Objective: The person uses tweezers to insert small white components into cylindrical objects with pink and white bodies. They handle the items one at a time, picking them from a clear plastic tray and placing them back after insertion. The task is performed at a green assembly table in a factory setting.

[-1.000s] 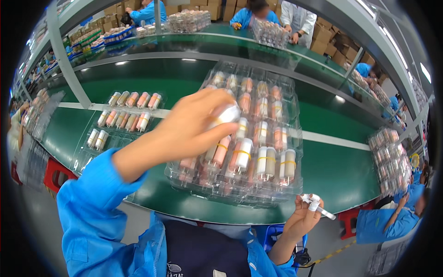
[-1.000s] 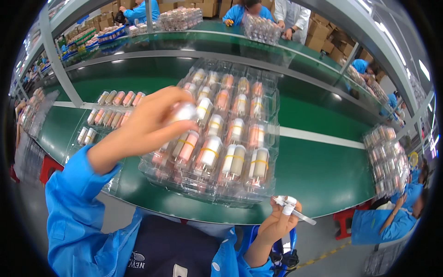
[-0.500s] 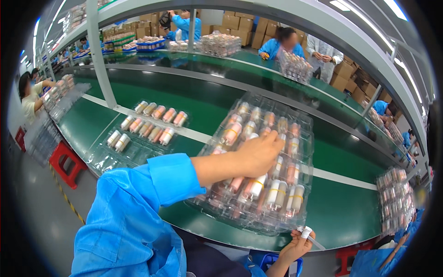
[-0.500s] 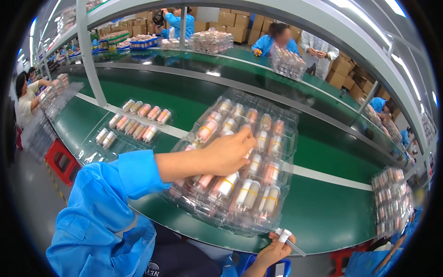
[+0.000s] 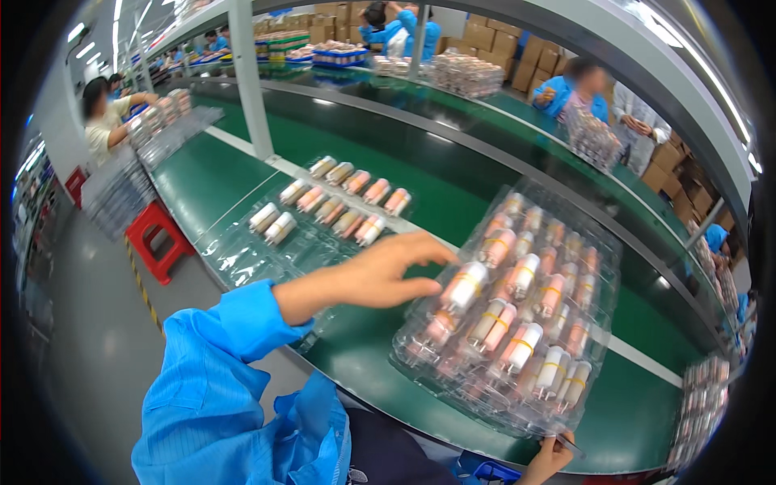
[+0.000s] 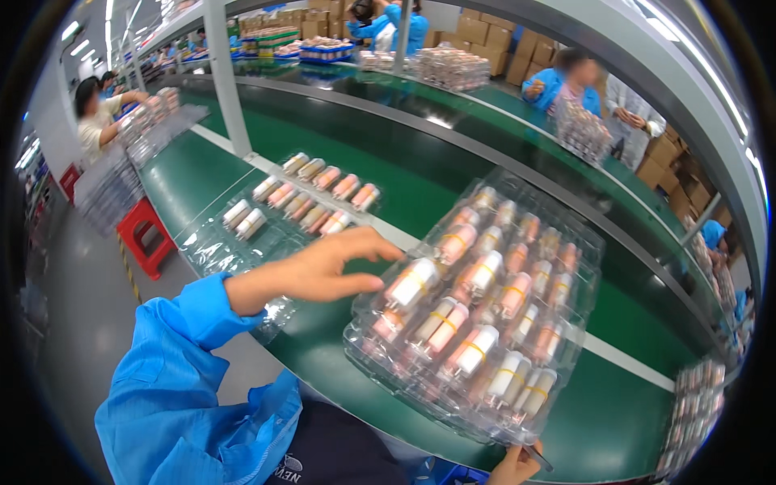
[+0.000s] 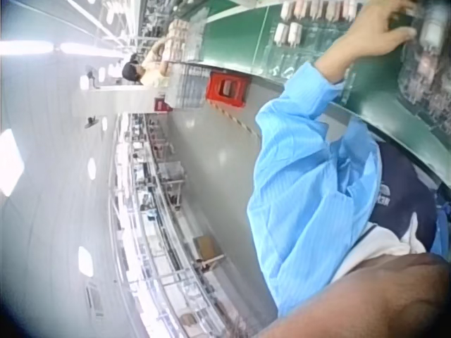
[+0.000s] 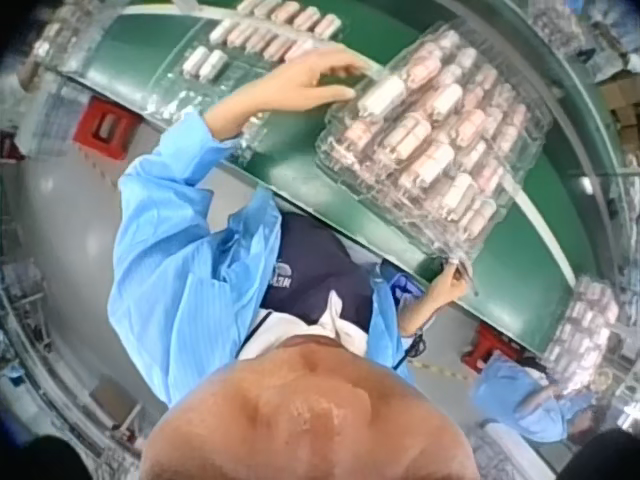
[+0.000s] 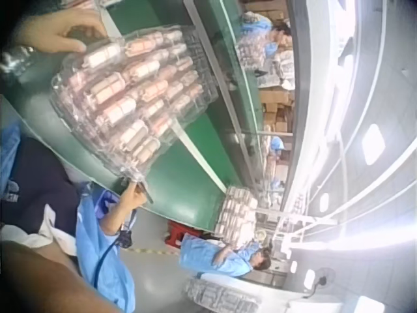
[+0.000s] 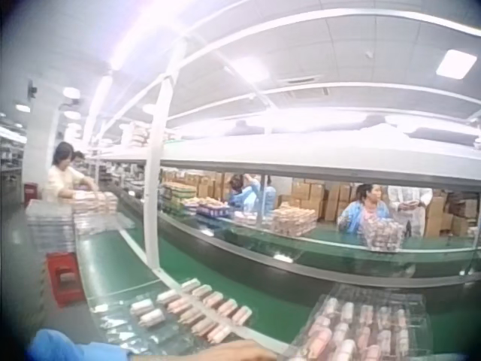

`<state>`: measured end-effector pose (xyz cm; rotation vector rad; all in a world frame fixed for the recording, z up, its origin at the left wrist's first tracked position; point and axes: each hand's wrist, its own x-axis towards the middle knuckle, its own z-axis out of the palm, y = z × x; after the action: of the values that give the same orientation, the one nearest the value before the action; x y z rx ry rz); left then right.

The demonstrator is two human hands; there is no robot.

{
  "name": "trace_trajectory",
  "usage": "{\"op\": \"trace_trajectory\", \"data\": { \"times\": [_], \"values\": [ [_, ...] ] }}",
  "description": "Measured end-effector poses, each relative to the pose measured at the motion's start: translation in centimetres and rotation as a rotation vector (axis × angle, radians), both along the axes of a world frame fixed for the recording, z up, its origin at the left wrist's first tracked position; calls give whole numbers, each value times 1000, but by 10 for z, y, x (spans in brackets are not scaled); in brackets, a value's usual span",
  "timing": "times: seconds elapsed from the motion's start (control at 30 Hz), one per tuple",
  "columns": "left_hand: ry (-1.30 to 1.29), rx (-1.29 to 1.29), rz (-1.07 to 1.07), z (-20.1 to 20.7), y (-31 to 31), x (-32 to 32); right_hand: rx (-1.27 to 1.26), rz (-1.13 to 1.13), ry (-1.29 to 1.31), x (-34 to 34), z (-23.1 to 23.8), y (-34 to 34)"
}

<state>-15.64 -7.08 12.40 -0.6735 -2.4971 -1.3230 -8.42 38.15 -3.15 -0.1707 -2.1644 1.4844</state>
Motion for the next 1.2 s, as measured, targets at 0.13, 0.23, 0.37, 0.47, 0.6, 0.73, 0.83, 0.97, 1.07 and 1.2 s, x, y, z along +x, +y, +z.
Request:
{"op": "trace_trajectory", "data": {
  "times": [0.13, 0.23, 0.37, 0.47, 0.6, 0.73, 0.83, 0.97, 1.07, 1.2],
  "values": [
    [24, -124, 477, -24, -91, 13, 53, -17, -26, -1, 1, 5],
    [8, -692, 884, -32, -143, 31, 105, -41, -19, -2, -3, 4],
    [-512, -971, 1105, -41, -168, 46, 92, -58, 3, -2, -8, 6],
    [-533, -794, 1170, -61, -177, 46, 30, -4, -26, -3, -8, 10],
    [-347, -593, 1130, -79, -194, 50, -139, 118, 53, -8, -3, -4],
    [-265, -516, 1133, -89, -202, 51, -74, 97, -19, 0, -6, 1],
    [-279, -482, 1141, -81, -198, 50, -88, -63, 53, 11, 8, -16],
    [-187, -374, 1143, -65, -197, 62, -13, -176, 179, 25, 44, -33],
    [-18, -62, 948, -47, -162, 76, -8, -158, 282, 38, 65, -40],
    [-381, 701, 304, -44, -51, 106, -74, 42, 354, 42, 87, -91]
  ]
}}
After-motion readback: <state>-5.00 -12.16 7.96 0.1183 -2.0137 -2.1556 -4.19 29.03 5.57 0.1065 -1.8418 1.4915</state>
